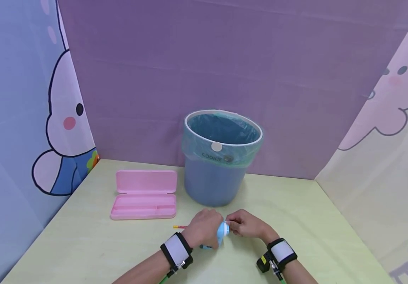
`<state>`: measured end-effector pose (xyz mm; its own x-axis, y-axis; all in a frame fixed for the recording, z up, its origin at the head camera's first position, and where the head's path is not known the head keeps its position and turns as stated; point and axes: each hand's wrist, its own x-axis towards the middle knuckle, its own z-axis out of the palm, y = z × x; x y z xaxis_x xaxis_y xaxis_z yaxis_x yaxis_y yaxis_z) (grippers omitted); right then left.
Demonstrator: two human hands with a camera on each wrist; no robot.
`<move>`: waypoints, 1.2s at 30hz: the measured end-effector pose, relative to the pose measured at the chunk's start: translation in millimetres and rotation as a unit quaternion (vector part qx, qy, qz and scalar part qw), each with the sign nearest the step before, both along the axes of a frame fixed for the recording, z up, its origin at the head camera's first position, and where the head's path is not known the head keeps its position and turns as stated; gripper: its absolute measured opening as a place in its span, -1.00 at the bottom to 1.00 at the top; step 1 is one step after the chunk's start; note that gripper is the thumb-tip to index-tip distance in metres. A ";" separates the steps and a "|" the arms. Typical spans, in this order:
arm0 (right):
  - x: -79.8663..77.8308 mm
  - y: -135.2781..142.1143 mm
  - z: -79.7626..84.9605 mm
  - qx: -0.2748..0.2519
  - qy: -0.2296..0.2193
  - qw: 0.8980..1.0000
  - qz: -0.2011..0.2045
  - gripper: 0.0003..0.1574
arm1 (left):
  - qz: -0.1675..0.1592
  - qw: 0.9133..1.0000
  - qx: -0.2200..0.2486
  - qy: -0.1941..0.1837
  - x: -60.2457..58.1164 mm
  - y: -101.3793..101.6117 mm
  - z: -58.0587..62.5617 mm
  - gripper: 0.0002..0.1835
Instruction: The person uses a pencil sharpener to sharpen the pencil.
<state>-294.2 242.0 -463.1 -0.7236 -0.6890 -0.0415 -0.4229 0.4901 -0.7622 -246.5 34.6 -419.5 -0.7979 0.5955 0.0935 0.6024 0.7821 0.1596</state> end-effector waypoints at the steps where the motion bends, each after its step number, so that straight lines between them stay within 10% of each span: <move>1: 0.9 -0.3 -1.4 0.002 -0.002 1.000 0.001 -0.69 | 0.001 1.000 0.000 -0.003 0.3 0.0 -0.2 -0.55; 36: 33.2 -1.1 0.6 0.040 -0.074 0.995 0.056 -0.60 | 0.010 1.000 0.010 0.005 -0.2 2.2 -5.1 -0.55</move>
